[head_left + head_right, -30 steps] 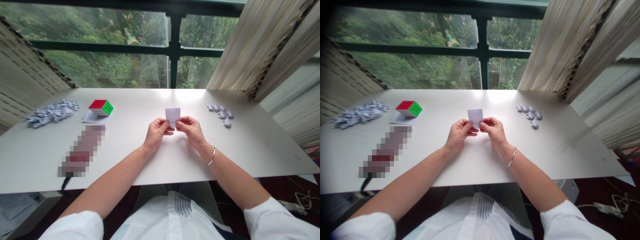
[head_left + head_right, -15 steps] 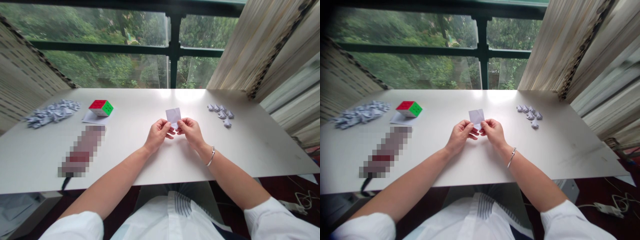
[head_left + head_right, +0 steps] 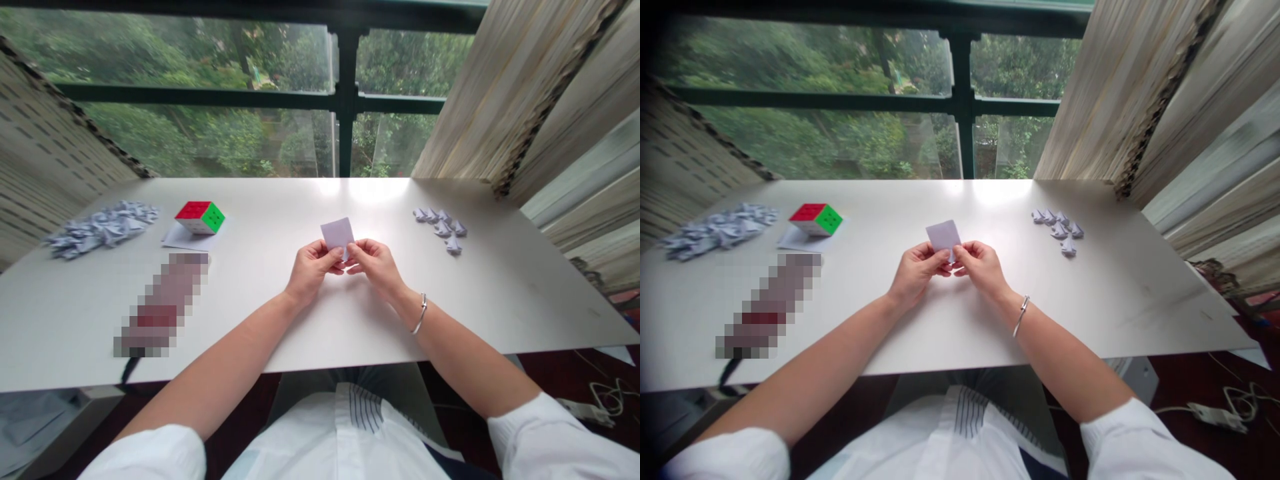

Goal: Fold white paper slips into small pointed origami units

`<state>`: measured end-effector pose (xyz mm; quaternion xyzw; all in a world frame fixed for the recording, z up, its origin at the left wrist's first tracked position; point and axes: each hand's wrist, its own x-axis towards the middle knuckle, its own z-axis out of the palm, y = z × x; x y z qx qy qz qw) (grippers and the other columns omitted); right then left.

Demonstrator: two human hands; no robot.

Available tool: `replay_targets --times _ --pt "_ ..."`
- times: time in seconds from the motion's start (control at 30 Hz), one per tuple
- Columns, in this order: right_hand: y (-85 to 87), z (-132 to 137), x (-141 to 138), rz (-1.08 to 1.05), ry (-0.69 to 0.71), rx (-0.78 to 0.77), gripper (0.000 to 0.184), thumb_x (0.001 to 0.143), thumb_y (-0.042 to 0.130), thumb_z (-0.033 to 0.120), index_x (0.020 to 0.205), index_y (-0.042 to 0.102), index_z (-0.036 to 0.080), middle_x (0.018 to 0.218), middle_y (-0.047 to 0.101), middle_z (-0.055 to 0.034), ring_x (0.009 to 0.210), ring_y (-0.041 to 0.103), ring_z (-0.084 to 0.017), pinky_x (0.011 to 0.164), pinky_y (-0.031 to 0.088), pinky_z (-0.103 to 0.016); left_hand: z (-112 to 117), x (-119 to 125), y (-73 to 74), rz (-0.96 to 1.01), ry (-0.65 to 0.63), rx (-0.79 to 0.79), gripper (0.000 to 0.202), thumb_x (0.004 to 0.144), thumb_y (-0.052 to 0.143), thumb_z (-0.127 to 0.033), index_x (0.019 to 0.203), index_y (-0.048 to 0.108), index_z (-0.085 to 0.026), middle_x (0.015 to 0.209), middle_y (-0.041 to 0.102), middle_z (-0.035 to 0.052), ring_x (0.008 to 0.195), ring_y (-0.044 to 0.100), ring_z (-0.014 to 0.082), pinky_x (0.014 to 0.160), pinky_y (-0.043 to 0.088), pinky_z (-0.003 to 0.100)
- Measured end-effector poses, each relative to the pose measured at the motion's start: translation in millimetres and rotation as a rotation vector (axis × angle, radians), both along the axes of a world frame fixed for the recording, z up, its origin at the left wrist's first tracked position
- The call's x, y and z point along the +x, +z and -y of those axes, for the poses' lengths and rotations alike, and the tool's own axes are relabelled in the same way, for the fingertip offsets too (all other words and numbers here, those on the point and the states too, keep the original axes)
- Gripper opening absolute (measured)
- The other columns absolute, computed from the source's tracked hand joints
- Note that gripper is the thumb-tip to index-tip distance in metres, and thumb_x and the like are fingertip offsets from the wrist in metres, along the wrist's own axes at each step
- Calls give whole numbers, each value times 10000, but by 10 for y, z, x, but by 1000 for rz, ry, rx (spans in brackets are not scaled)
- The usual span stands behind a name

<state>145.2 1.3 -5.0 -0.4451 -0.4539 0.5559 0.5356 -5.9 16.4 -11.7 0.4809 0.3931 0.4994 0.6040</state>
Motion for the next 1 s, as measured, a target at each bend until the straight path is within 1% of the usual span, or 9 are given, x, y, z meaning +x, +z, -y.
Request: replay_targets --times 0.1,0.17,0.3,0.43,0.53,0.67,0.83,0.93,1.0 --pt "7 3 1 20 38 -8 422 690 777 553 762 610 172 717 669 -18 701 677 -154 561 546 -244 -11 0 -6 -13 14 16 353 687 821 -427 847 685 -143 757 708 40 682 679 166 587 519 258" --pt "-4 7 -9 43 22 7 409 709 760 544 764 590 177 711 660 -11 700 680 -156 542 535 -236 -15 4 -7 -23 18 24 337 691 818 -416 834 691 -138 751 699 36 659 659 150 573 505 249" --pt "-49 20 -45 107 -22 26 348 783 692 505 782 553 186 705 646 3 623 651 -134 517 522 -242 -9 11 -11 -19 -19 30 310 716 803 -404 807 694 -128 694 668 19 569 585 107 558 495 245" --pt "-91 20 -52 176 -49 61 265 828 640 438 782 519 206 660 607 29 577 602 -119 519 506 -250 21 17 -8 -7 -49 18 303 715 809 -382 845 712 -126 718 683 30 597 604 118 579 504 250" --pt "-112 17 -38 253 -68 101 214 853 601 396 783 501 222 623 573 47 546 552 -113 492 443 -239 39 18 0 3 -63 -12 302 699 822 -358 876 732 -131 752 703 45 636 626 130 590 501 248" --pt "-118 31 -45 344 -83 158 184 888 549 365 785 470 235 567 518 70 505 477 -102 486 366 -236 30 17 6 45 -60 -64 266 664 839 -314 825 737 -129 705 692 37 617 618 123 582 491 246" --pt "-94 35 -72 218 -4 97 242 865 589 435 817 468 231 585 548 72 501 524 -102 485 413 -235 -6 9 1 67 -9 -85 220 642 833 -284 748 721 -127 635 671 25 571 602 116 546 469 239" --pt "-70 21 -64 87 64 38 310 795 675 464 831 497 213 636 606 49 568 594 -113 542 496 -256 -25 -13 -5 58 4 -65 219 637 832 -283 740 719 -126 610 667 23 548 593 114 526 458 236" --pt "-51 16 -52 28 101 19 345 741 734 450 842 513 204 671 628 38 603 615 -115 580 523 -271 -32 -29 -8 46 -3 -61 223 640 834 -283 750 722 -125 611 674 27 544 598 115 523 460 235"
